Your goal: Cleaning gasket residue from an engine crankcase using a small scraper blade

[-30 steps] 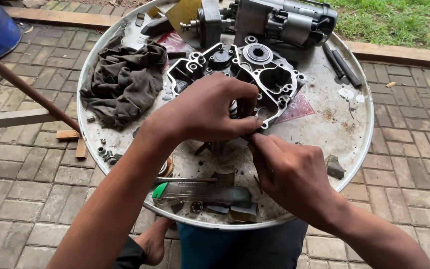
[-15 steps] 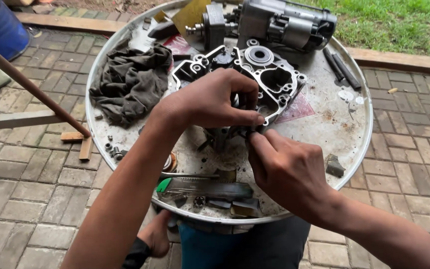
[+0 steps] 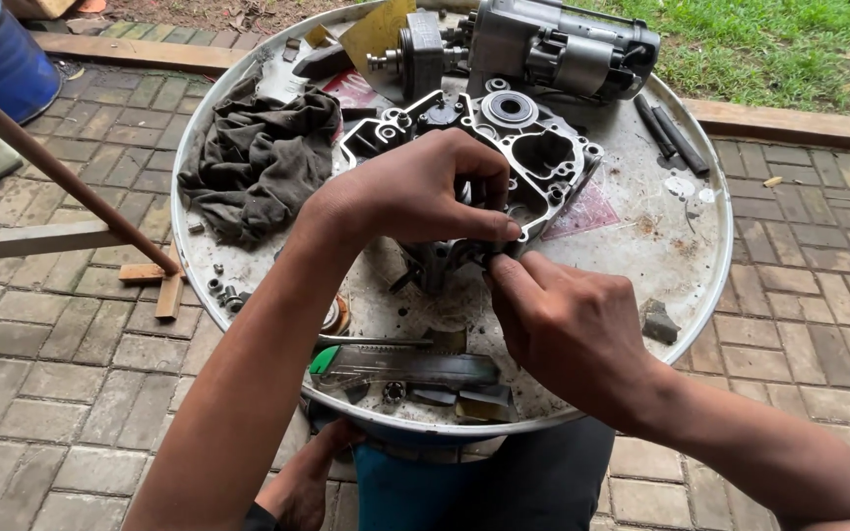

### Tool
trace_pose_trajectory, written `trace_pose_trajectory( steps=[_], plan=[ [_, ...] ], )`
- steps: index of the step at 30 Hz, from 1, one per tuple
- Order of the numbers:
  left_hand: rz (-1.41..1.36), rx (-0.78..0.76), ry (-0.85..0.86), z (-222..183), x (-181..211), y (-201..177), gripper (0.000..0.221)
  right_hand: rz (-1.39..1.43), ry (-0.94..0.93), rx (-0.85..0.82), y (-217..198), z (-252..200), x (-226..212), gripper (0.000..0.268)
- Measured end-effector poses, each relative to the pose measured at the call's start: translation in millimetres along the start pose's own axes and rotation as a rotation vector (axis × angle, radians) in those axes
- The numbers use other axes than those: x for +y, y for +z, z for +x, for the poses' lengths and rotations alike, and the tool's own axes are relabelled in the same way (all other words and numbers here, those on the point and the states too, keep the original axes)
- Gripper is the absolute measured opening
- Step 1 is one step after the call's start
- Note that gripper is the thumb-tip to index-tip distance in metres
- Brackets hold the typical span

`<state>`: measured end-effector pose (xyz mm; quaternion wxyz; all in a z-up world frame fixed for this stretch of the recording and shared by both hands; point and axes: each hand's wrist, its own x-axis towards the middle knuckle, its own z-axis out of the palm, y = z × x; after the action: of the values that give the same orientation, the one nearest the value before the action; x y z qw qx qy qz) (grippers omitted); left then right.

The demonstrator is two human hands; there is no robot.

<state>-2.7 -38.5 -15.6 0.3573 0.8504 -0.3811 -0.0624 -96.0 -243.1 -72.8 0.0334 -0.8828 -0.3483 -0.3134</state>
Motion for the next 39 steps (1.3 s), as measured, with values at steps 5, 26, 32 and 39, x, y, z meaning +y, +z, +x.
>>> trace_pose_trajectory(
  steps=[5,26,32,39],
  plan=[
    [-0.013,-0.011,-0.042,-2.5,3.8,1.7,0.023,-0.01,0.002,-0.009,-0.5,-2.7,-0.6,0.018],
    [0.006,-0.021,-0.05,-1.0,2.2,1.1,0.026,0.008,0.105,-0.105,-0.4,-5.4,-10.7,0.026],
    [-0.013,-0.032,-0.066,1.0,1.6,-0.5,0.025,0.036,0.122,-0.161,3.4,-5.6,-10.9,0.024],
    [0.012,-0.015,-0.045,-0.6,1.1,1.3,0.026,0.09,0.197,-0.35,3.9,-6.8,-13.4,0.023]
  ],
)
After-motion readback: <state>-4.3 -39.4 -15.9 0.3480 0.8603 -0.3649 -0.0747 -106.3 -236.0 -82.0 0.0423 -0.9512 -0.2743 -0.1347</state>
